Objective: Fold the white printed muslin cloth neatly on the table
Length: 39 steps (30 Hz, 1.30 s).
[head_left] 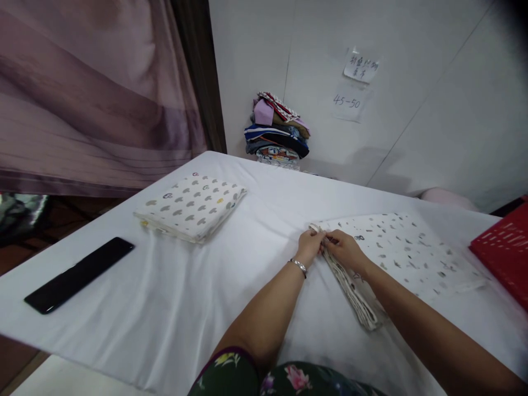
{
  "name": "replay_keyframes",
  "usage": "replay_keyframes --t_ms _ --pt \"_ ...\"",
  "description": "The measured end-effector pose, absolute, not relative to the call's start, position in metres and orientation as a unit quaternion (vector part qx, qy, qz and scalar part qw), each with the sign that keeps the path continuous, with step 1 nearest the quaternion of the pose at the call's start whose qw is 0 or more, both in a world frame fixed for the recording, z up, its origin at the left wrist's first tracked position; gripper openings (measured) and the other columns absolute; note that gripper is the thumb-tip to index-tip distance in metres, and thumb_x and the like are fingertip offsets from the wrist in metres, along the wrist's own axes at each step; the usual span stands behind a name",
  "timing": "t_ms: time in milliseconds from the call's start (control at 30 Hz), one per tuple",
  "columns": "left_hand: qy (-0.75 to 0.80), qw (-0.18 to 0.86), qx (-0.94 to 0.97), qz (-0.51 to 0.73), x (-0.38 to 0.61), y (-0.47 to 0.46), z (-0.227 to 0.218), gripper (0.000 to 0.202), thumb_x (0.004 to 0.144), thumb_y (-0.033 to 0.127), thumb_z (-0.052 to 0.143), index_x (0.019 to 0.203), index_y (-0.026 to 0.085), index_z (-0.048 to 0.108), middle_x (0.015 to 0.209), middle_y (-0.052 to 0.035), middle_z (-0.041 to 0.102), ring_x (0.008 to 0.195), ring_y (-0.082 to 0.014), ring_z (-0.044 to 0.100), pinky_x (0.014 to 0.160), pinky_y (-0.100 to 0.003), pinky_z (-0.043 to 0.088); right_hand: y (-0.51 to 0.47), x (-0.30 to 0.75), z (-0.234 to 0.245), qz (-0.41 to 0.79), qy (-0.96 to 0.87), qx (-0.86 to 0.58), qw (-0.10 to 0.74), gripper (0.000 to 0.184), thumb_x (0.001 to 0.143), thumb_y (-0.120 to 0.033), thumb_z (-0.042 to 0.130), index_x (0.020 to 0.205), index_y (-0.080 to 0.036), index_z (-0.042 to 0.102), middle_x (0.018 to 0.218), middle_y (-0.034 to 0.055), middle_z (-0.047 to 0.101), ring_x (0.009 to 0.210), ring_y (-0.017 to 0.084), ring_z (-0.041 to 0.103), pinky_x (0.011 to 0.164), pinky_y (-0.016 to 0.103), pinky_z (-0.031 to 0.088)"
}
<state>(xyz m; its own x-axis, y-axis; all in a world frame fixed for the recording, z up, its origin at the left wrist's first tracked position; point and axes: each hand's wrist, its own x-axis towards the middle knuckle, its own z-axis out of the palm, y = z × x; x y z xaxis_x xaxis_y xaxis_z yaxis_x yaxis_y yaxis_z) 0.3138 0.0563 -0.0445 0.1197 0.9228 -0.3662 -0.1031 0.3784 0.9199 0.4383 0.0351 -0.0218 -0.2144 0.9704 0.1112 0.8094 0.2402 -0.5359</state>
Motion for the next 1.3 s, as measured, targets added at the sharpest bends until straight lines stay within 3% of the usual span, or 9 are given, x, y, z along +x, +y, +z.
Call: replay_keyframes --t_ms 167,367,667,1033,1200,1300 --pt "0.549 0.629 0.391 0.388 0.317 0.059 -0.047 0.013 0.073 0.025 0.059 0.065 0.015 0.056 0.04 0.0038 0.047 0.037 -0.0087 0.044 0.04 -0.019 0.033 0.013 0.448 -0.027 0.247 -0.73 -0.578 0.269 0.033 0.081 -0.028 0.048 0.11 -0.021 0.061 0.105 0.0052 0.059 0.09 0.017 0.056 0.079 0.029 0.046" --pt "0.56 0.625 0.383 0.387 0.318 0.06 -0.047 0.007 0.07 0.02 0.057 0.065 0.015 0.055 0.043 0.0029 0.048 0.041 -0.0098 0.049 0.041 -0.019 0.034 -0.067 0.47 -0.039 0.1 -0.766 -0.588 0.241 0.032 0.087 -0.036 0.045 0.113 -0.021 0.059 0.118 0.0101 0.053 0.11 0.024 0.049 0.094 0.04 0.042" --pt "0.578 0.594 0.404 0.388 0.32 0.06 -0.046 0.006 0.07 0.02 0.053 0.067 0.016 0.055 0.046 0.0022 0.05 0.046 -0.0117 0.052 0.045 -0.021 0.037 -0.146 0.497 -0.053 -0.005 -0.806 -0.556 0.204 0.041 0.082 -0.038 0.057 0.12 -0.025 0.054 0.116 0.0106 0.055 0.107 0.028 0.051 0.091 0.044 0.044" --pt "0.601 0.497 0.509 0.364 0.312 0.059 -0.047 0.018 0.065 0.017 0.053 0.048 0.019 0.047 0.043 -0.0004 0.051 0.055 -0.0152 0.054 0.052 -0.023 0.035 -0.148 0.503 -0.042 -0.022 -0.839 -0.513 0.182 0.032 0.083 -0.031 0.054 0.114 -0.027 0.058 0.107 0.0091 0.061 0.098 0.026 0.056 0.083 0.041 0.05" --pt "0.602 0.483 0.521 0.364 0.313 0.059 -0.049 0.018 0.065 0.017 0.052 0.048 0.019 0.048 0.046 -0.0012 0.053 0.057 -0.0155 0.055 0.054 -0.023 0.036 -0.134 0.507 -0.029 0.056 -0.826 -0.543 0.144 0.027 0.084 -0.039 0.053 0.105 -0.028 0.064 0.11 0.0092 0.059 0.099 0.026 0.057 0.081 0.038 0.053" --pt "0.601 0.486 0.522 0.361 0.313 0.059 -0.049 0.016 0.065 0.018 0.052 0.049 0.019 0.05 0.047 -0.0011 0.054 0.057 -0.0153 0.056 0.054 -0.023 0.037 -0.103 0.499 -0.015 0.111 -0.782 -0.583 0.193 0.027 0.088 -0.041 0.046 0.1 -0.026 0.065 0.11 0.0093 0.059 0.097 0.024 0.057 0.072 0.034 0.054"
